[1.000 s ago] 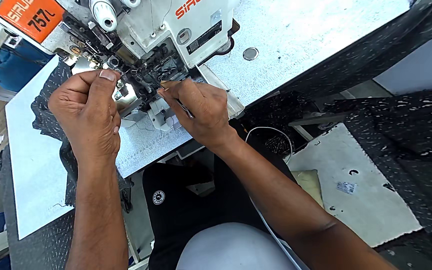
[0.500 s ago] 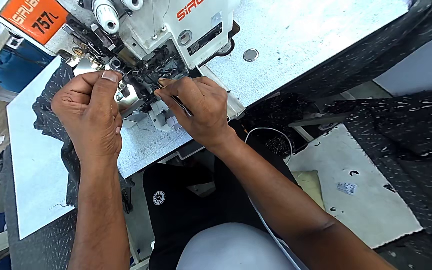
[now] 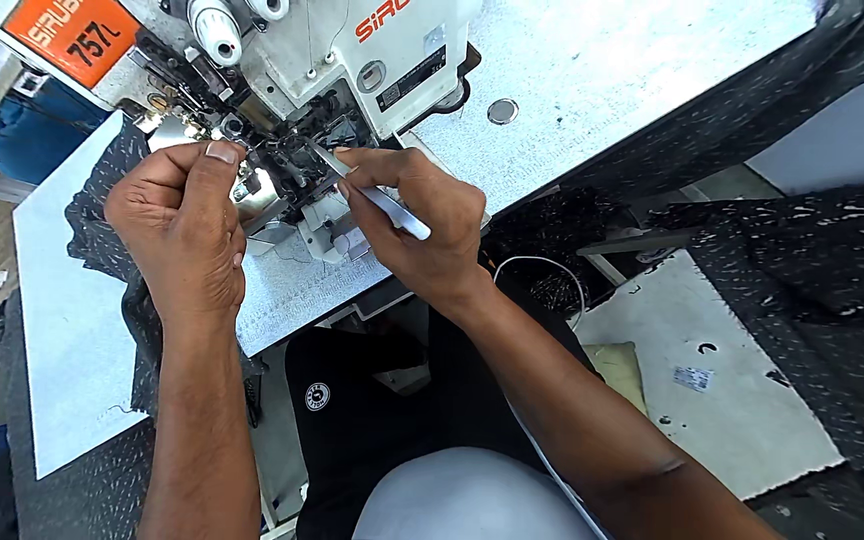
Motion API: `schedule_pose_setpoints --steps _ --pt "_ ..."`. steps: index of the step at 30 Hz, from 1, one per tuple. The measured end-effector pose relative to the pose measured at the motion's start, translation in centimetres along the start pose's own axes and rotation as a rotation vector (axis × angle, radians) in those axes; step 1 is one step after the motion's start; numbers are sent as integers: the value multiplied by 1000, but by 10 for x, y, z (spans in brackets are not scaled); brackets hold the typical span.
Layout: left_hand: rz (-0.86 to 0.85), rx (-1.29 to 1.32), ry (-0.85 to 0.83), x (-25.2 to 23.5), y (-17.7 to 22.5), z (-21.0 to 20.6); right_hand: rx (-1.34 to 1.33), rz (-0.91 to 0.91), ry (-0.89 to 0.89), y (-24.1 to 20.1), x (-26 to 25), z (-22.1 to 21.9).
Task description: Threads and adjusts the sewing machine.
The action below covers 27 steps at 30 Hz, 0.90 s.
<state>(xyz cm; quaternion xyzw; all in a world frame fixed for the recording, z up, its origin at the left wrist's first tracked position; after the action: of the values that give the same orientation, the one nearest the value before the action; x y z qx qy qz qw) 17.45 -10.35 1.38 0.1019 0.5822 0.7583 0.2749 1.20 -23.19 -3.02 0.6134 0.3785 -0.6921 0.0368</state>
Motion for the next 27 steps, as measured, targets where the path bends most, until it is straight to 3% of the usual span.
schedule_pose_setpoints --steps 4,10,16,27 --pt "0 5 2 0 -1 0 -155 -41 -1 5 -2 3" --pt "3 11 12 0 0 2 -147 10 -126 4 -8 -5" --pt "4 8 17 0 -1 2 -171 87 -101 -1 -7 -5" --pt "4 22 22 0 0 2 -122 71 -154 3 -10 -19"
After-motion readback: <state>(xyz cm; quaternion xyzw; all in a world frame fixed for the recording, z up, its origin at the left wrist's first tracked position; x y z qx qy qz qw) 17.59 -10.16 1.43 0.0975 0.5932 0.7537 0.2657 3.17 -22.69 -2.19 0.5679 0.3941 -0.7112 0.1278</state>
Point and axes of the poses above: each hand's wrist, its own x-axis away from the middle knuckle, its own z-axis out of the back of the hand, y = z × x, the point moved 10 cm from there along -x, towards the middle knuckle, and after that the axes turned 11 degrees about z, right-handed, at the moved point
